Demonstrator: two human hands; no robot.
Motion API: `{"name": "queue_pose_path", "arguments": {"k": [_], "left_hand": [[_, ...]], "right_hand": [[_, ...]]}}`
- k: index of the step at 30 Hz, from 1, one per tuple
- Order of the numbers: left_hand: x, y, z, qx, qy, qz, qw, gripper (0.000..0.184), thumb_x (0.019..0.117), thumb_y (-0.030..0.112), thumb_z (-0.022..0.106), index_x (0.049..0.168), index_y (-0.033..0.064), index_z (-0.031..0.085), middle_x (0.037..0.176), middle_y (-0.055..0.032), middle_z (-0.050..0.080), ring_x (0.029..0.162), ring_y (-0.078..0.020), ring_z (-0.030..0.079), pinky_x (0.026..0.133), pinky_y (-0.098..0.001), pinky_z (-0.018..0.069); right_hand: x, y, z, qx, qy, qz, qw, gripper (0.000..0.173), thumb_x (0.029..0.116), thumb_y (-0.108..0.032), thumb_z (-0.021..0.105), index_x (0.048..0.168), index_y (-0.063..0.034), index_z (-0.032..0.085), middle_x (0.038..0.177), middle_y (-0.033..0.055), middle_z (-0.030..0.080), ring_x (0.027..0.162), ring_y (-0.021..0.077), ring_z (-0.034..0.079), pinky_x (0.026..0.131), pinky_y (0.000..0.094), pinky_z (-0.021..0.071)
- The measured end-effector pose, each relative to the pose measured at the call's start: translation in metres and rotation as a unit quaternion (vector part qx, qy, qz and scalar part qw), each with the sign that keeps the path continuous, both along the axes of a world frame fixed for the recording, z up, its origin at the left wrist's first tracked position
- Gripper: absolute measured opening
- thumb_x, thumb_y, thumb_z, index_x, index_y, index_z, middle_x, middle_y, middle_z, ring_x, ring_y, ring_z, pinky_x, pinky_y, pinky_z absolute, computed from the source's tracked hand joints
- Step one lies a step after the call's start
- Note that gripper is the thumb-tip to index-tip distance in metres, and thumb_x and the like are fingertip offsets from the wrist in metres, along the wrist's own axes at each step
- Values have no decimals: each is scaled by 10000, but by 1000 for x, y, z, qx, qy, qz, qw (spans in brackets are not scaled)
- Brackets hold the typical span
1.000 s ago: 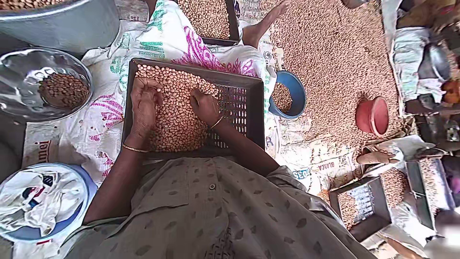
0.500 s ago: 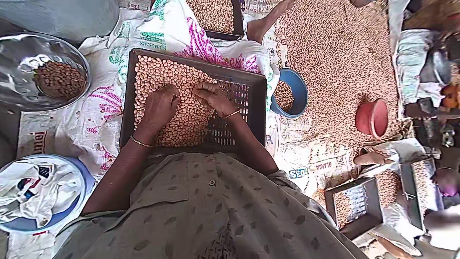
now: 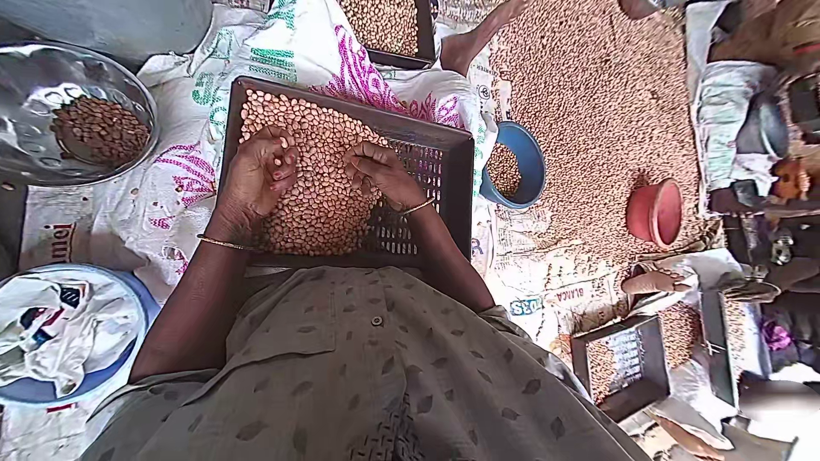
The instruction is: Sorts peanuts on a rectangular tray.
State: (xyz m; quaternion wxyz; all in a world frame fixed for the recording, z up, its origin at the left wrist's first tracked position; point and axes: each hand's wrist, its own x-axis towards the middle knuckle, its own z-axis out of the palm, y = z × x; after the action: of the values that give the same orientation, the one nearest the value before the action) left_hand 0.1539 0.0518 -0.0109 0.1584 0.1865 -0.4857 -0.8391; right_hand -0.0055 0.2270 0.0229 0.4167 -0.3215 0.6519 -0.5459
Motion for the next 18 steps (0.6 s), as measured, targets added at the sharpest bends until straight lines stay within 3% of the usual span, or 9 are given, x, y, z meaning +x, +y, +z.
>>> {"name": "queue_pose_path", "arguments": {"k": [3, 5, 7, 10, 12, 15, 18], "left_hand": [[6, 7, 7, 20, -55, -60, 997, 435, 1094, 288, 208, 991, 208, 623, 840, 62, 666, 576, -17, 525, 496, -154, 415], [7, 21, 15, 9, -121, -113, 986, 504, 1123, 434, 160, 1132, 207, 610, 898, 63, 696, 656, -24, 616, 568, -168, 507], [7, 33, 20, 29, -151, -144, 978, 514, 1116, 480, 163, 1171, 219, 603, 906, 63, 712, 636, -20, 617, 536, -161, 502], [18, 44, 25, 71, -141, -159, 975, 503, 1121, 431, 227, 953, 161, 617, 778, 43, 621, 464, 23, 406, 398, -109, 308], [31, 42, 23, 95, -107, -140, 980, 380, 1111, 335, 326, 857, 189, 569, 689, 91, 488, 417, 49, 288, 368, -89, 228], [41, 20, 7, 71, -80, -94, 990, 365, 1123, 260, 308, 899, 194, 588, 571, 128, 396, 396, 49, 300, 358, -95, 267], [54, 11, 9, -10, -94, -8, 996, 312, 1105, 162, 341, 1013, 182, 639, 594, 123, 411, 407, 30, 307, 362, -106, 261]], "right_hand": [[22, 3, 19, -58, 80, 31, 995, 269, 1065, 8, 359, 1177, 91, 590, 993, 143, 691, 780, 163, 722, 718, 319, 635], [39, 5, 33, -107, 158, 75, 979, 289, 1070, 9, 386, 1250, 106, 589, 1114, 183, 698, 965, 179, 728, 878, 329, 617], [45, 7, 36, -122, 253, 69, 957, 302, 1062, -19, 435, 1276, 101, 611, 1173, 195, 691, 1054, 181, 686, 944, 311, 558], [30, 16, 13, -84, 327, -1, 941, 204, 1021, -10, 503, 1128, 75, 654, 989, 167, 690, 864, 178, 679, 801, 315, 570], [22, 28, -3, -37, 344, 34, 937, 150, 974, 18, 566, 1053, 56, 689, 948, 163, 702, 809, 197, 691, 763, 337, 589], [28, 40, -34, 32, 422, 89, 902, 163, 916, 26, 642, 1054, 38, 730, 1063, 229, 697, 934, 333, 711, 811, 445, 596], [34, 39, -50, 93, 454, 88, 882, 201, 934, -19, 649, 1115, 31, 722, 1156, 246, 646, 982, 358, 692, 818, 456, 599]]}}
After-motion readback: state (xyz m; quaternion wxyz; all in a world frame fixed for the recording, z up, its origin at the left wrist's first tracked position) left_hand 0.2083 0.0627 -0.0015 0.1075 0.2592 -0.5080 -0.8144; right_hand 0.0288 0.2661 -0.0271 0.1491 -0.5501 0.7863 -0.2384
